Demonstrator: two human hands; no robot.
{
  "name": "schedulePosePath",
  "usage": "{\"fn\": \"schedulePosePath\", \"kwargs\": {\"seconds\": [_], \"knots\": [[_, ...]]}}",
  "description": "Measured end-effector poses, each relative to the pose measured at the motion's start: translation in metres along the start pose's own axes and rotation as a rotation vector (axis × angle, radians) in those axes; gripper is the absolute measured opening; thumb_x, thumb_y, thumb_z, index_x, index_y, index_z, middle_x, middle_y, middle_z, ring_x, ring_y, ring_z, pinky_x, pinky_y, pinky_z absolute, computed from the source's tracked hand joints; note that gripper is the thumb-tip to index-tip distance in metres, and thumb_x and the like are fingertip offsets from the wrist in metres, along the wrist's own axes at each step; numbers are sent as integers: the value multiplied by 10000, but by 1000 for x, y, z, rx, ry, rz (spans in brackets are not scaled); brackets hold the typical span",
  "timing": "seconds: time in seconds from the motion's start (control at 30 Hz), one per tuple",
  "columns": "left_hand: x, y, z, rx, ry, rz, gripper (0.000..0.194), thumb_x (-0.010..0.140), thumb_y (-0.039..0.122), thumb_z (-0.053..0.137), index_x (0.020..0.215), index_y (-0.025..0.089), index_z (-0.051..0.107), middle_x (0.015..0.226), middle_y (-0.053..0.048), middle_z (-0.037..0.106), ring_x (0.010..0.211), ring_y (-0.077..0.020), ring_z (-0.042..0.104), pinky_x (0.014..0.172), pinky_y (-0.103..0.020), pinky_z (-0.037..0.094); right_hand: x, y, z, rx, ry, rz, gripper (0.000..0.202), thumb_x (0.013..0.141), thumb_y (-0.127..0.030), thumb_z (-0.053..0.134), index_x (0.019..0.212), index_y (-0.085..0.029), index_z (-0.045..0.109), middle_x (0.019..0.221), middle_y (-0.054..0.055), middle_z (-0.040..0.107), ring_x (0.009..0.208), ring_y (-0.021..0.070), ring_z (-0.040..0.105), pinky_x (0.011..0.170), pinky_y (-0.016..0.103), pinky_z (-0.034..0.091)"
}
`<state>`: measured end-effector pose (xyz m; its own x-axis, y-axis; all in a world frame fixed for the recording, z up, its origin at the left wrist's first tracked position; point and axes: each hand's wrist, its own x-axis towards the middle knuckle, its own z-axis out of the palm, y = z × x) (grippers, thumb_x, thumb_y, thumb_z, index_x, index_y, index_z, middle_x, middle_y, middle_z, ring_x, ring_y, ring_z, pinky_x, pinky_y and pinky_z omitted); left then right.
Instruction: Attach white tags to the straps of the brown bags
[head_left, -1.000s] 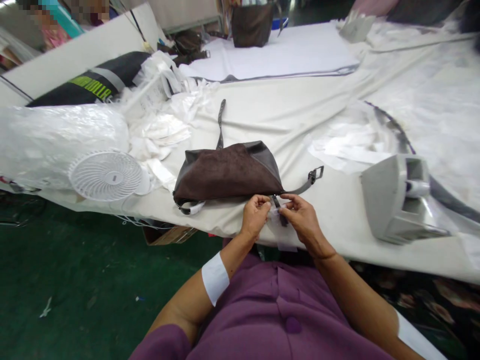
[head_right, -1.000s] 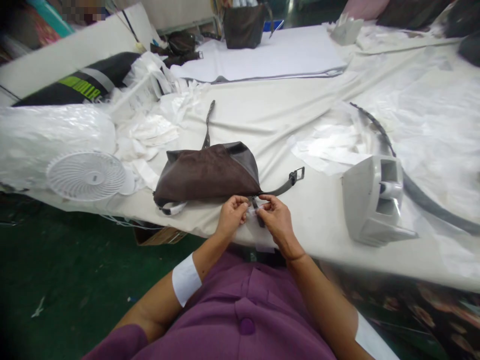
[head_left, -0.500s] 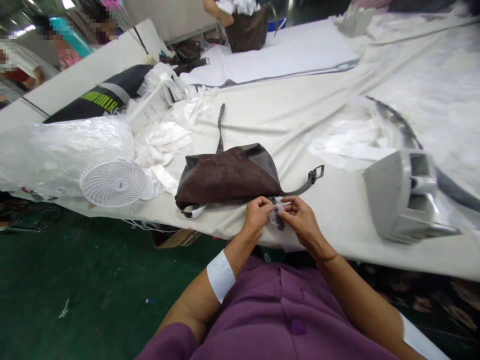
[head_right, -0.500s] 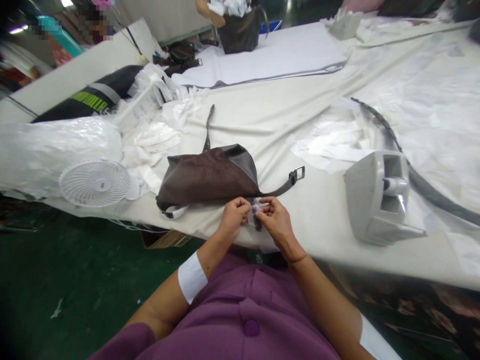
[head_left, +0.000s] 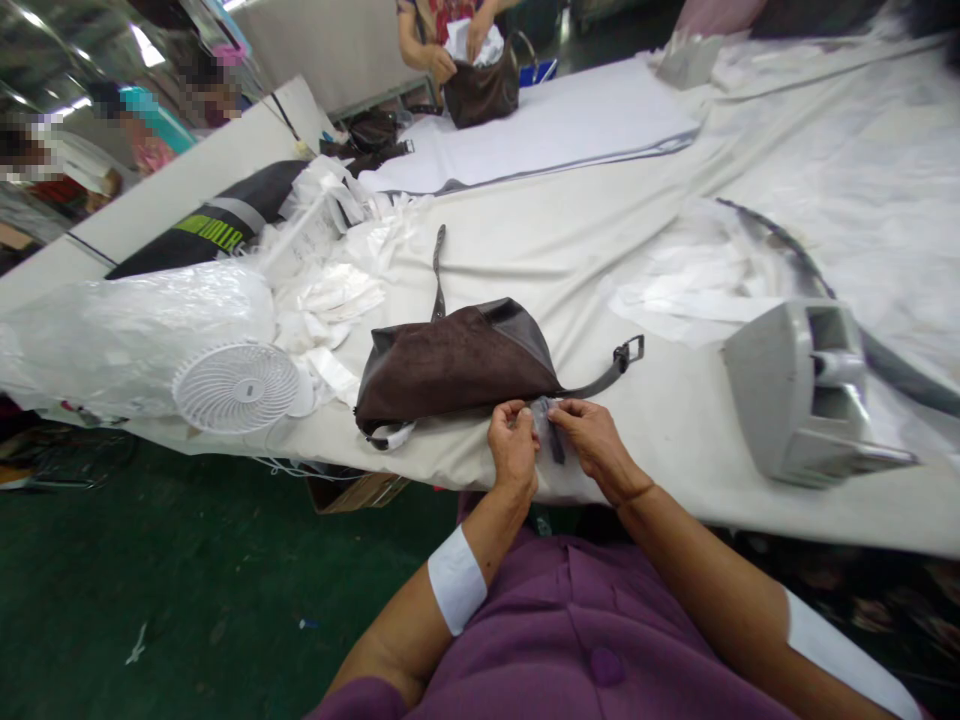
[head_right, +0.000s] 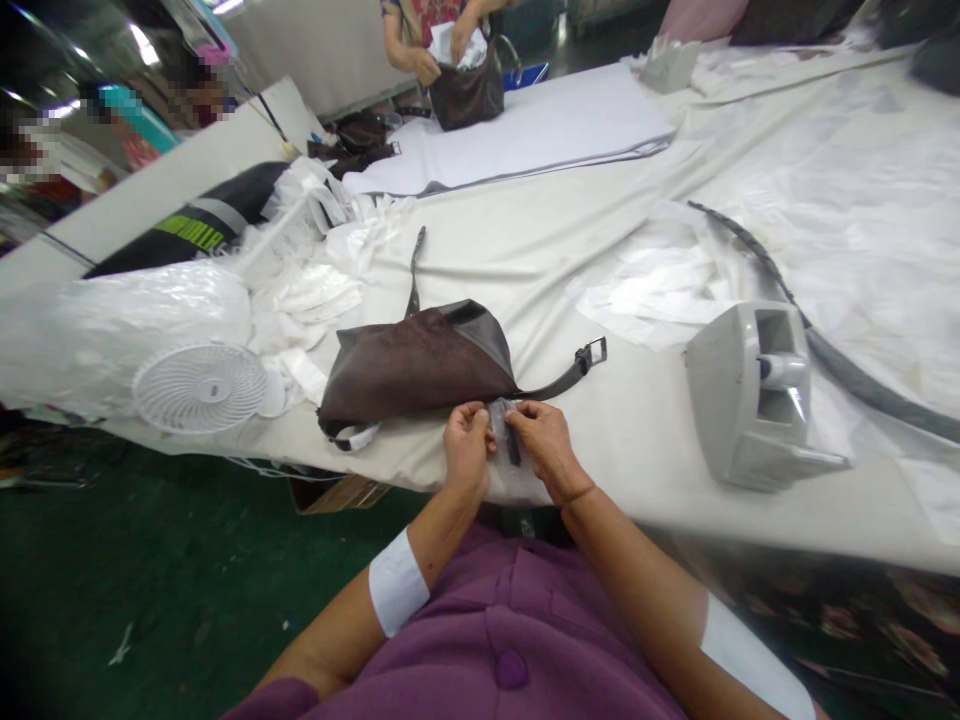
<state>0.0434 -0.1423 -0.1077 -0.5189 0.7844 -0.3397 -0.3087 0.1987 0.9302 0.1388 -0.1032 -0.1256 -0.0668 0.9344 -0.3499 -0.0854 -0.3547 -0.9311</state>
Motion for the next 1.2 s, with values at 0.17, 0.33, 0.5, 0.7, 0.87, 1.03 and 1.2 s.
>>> {"fn": "schedulePosePath", "kwargs": {"seconds": [0.17, 0.33, 0.5, 0.7, 0.87, 1.03, 1.2], "knots": [[1, 2, -11, -9, -156, -240, 346, 718, 469, 656, 762, 202, 440, 512, 102, 340, 369, -45, 274, 358, -171, 162, -2, -2, 12, 164, 24, 79, 187, 525, -271, 733, 637, -160, 633, 590, -17, 594, 538, 103, 491, 516, 235, 377], [16, 4, 2, 153, -88, -107, 298, 646, 343, 729, 607, 151, 503, 507, 55, 441, 442, -46, 353, 432, -181, 271, -9, -12, 9, 155, -16, 200, 201, 619, -331, 709, 670, -165, 609, 563, -8, 574, 462, 96, 464, 431, 223, 357], [23, -5, 6, 19, -49, -94, 213, 634, 265, 698, 610, 142, 526, 560, 27, 511, 510, -67, 430, 515, -198, 348, -7, -22, 7, 162, -89, 321, 175, 704, -306, 675, 719, -150, 595, 594, 27, 608, 489, 129, 556, 460, 253, 461], [20, -7, 0, -18, -45, -75, 248, 657, 325, 680, 599, 149, 516, 549, 21, 490, 490, -72, 412, 498, -202, 329, 7, -28, 17, 151, -44, 449, 136, 733, -226, 662, 702, -150, 554, 526, -14, 563, 421, 93, 502, 390, 204, 402], [22, -7, -7, 138, -23, 41, 205, 734, 282, 596, 590, 155, 524, 551, 22, 479, 514, -78, 406, 493, -190, 318, 11, -29, 20, 212, -61, 557, 136, 782, -185, 604, 679, -167, 517, 474, -36, 526, 400, 85, 476, 387, 198, 394], [24, -5, -7, 189, -21, 51, 175, 753, 276, 570, 631, 153, 548, 585, 17, 523, 529, -84, 453, 501, -195, 355, 13, -25, 27, 260, -88, 533, 215, 765, -137, 598, 601, -172, 462, 404, -59, 434, 335, 56, 355, 311, 168, 263], [21, -2, -5, -23, -94, -104, 299, 661, 392, 700, 695, 148, 530, 609, -15, 586, 516, -115, 530, 524, -241, 438, 21, -18, 34, 341, -99, 520, 320, 751, -90, 572, 538, -195, 358, 364, -82, 323, 312, 34, 255, 283, 163, 172]]}}
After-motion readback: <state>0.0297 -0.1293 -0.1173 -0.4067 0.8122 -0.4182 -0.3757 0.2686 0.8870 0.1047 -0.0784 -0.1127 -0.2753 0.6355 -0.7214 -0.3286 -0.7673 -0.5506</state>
